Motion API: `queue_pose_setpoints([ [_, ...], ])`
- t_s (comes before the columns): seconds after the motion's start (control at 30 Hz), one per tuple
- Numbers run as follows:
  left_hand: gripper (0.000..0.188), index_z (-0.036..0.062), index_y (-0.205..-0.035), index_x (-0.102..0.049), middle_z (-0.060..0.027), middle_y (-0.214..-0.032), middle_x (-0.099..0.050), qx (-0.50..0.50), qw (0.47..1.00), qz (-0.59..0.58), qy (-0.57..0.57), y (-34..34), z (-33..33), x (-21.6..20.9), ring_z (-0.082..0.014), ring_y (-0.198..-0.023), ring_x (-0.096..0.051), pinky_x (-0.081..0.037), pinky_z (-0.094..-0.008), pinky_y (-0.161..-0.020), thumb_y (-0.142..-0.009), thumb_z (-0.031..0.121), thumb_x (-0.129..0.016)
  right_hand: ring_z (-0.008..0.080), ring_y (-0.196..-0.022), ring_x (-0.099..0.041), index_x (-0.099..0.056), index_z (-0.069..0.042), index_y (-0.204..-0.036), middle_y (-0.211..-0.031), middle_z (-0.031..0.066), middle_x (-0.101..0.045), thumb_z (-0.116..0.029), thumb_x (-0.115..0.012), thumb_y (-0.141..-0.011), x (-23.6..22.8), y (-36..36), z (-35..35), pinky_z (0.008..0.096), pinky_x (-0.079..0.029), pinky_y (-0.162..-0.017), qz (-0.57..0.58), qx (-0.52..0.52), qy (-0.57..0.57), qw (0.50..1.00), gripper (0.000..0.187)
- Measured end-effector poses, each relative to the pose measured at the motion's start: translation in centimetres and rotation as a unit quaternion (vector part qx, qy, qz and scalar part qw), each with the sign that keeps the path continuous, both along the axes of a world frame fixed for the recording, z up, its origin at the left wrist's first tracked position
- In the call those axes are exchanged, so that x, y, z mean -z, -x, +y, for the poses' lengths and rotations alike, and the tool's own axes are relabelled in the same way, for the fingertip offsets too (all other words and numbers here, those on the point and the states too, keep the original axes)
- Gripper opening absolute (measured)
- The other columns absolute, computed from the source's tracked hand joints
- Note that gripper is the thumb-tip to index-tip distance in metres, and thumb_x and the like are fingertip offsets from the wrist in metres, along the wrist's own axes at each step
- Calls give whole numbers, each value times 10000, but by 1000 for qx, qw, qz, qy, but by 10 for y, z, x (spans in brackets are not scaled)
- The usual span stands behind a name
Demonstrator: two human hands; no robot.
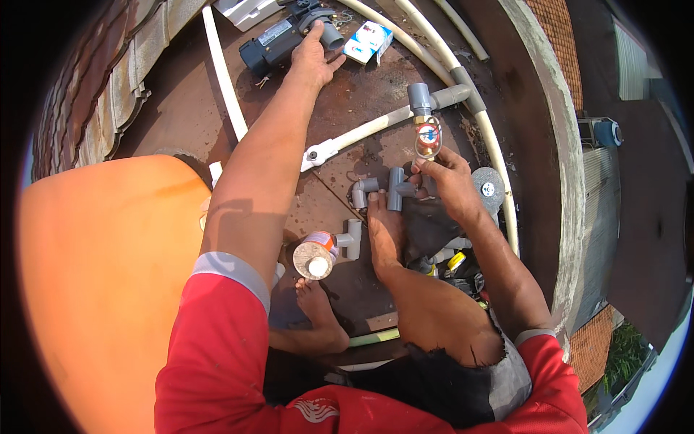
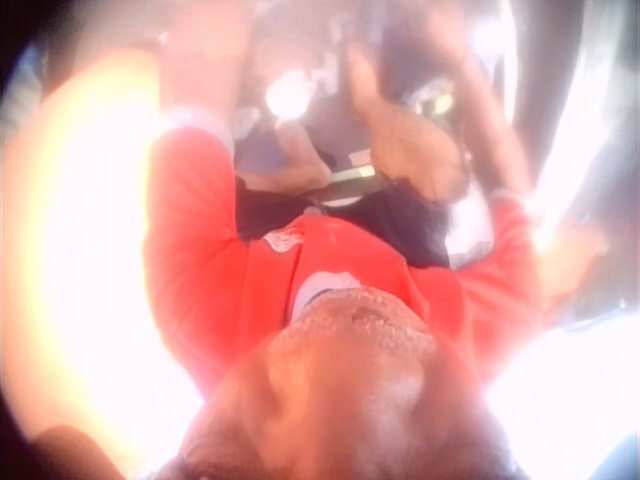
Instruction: The person assembles a plumbing system on a rooftop by connecting PVC pipes and fittings to a water pump. They apply sealant to pipe ends, wrap threads with tape, and tighten connections by hand.
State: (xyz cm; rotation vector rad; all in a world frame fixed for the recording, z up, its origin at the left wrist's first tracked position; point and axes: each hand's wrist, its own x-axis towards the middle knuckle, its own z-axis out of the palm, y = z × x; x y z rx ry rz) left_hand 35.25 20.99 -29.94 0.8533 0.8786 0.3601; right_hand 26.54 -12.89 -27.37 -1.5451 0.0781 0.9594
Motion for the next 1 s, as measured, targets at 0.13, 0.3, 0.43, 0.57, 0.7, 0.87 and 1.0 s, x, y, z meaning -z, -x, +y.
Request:
queue_pose_setpoints([
  [0.13, 388, 1, -1387, -551, -249, -1244, -712, 20, 997, -68, 33, 0, 27, 21, -391, -1118, -739, -603, -544, -1047, -1136, 289, -619, 180, -886, -745, -688, 41, -1254, -1007, 113, -736, -205, -753, -997, -19, -30, 53, 362, -649, -672, -46, -84, -13, 995, 362],
  [0.3, 412, 29, -1298, -633, -175, -1153, -714, 10, 1000, -4, -8, -4, 15, 9, -353, -1036, -734, -607, -540, -997, -1044, 323, -769, 178, -859, -731, -689, 43, -1234, -1003, 110, -733, -211, -764, -997, -30, -47, 92, 361, -620, -673, -51, -80, -43, 995, 355],
  [0.43, 466, 5, -1326, -592, -214, -1234, -678, -4, 993, -76, 90, 1, 30, 22, -402, -1062, -718, -610, -553, -1005, -1044, 331, -768, 167, -868, -725, -688, 31, -1235, -996, 93, -728, -198, -761, -1004, -29, -33, 81, 349, -615, -671, -32, -70, -45, 996, 334],
  [0.57, 463, 8, -1374, -558, -201, -1252, -653, -28, 985, -63, 157, -6, 8, 12, -405, -1048, -696, -622, -524, -987, -1068, 310, -730, 161, -883, -725, -681, 13, -1234, -1013, 81, -726, -179, -746, -1011, -16, -17, 29, 347, -619, -681, -41, -38, -8, 998, 302],
  [0.7, 465, 25, -1388, -557, -189, -1216, -655, -70, 985, -69, 140, -4, 19, 25, -380, -1041, -683, -632, -504, -945, -1081, 336, -715, 163, -849, -717, -677, -10, -1234, -990, 69, -715, -121, -715, -1005, 0, 2, 4, 335, -619, -668, -35, 4, 44, 998, 258],
  [0.87, 435, -50, -1359, -535, -231, -1158, -663, -85, 990, -17, 114, -17, -19, -1, -409, -1047, -709, -608, -570, -1004, -1169, 329, -436, 167, -861, -725, -668, 18, -1296, -1049, 86, -733, -107, -718, -957, 30, 9, -46, 336, -624, -636, -23, 46, 86, 995, 365],
  [1.0, 488, 13, -1375, -550, -146, -1147, -652, -49, 960, -178, 212, 3, 20, 44, -362, -1090, -666, -595, -574, -1037, -1091, 388, -680, 172, -869, -720, -665, 33, -1316, -1048, 92, -726, -123, -724, -946, 33, 17, -43, 334, -625, -623, 11, 42, 88, 995, 405],
])
